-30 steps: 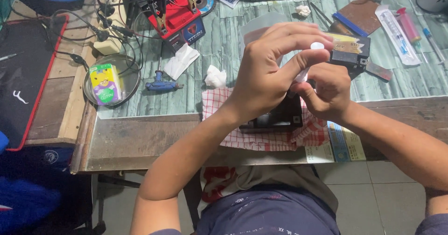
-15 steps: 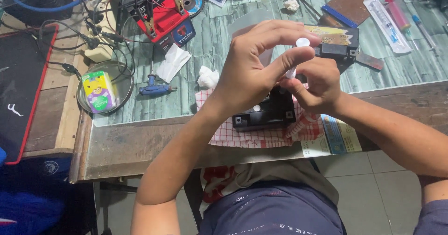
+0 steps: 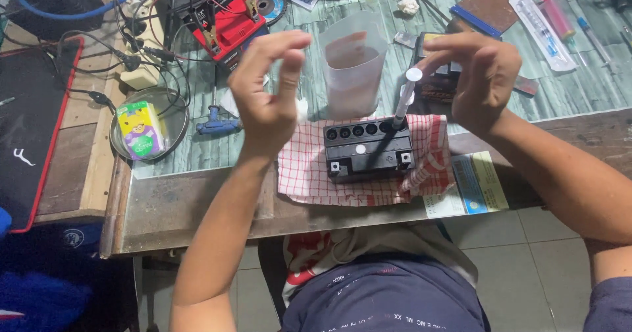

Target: Using a syringe to fill the individual cells of a lead-acid battery with liquid.

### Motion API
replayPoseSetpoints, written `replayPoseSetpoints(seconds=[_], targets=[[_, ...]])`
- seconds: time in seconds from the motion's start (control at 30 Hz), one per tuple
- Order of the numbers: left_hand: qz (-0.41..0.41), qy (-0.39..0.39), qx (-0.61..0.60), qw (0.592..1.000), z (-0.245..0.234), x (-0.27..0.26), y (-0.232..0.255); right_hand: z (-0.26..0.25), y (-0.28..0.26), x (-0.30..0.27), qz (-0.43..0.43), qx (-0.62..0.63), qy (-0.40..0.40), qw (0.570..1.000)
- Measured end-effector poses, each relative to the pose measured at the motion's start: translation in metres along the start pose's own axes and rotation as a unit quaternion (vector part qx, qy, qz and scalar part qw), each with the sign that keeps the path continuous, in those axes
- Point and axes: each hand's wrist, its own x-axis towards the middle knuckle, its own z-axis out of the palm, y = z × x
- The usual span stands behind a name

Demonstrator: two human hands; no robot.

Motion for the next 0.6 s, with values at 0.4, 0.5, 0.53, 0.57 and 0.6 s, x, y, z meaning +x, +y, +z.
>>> replayPoseSetpoints(seconds=[0.4, 0.5, 0.53, 0.57, 0.6], targets=[[0.106, 0.182, 0.12, 0.97, -0.021, -0.017, -0.039, -0.029, 0.044, 0.02, -0.052, -0.027, 0.03, 0.998], [0.109, 0.166, 0.111, 0.974, -0.015, -0.023, -0.033, -0.025, 0.031, 0.019, -0.098, -0.053, -0.002, 0.994], [0.117, 0.162, 0.106, 0.974, -0.013, -0.024, -0.033, -0.024, 0.025, 0.021, -0.111, -0.056, -0.023, 0.992], [0.117, 0.164, 0.103, 0.974, -0.011, -0.027, -0.032, -0.021, 0.014, 0.021, -0.11, -0.058, -0.025, 0.992], [0.152, 0.147, 0.113, 0.971, -0.009, -0.029, -0.032, -0.019, 0.003, 0.021, -0.083, -0.049, -0.057, 0.994]])
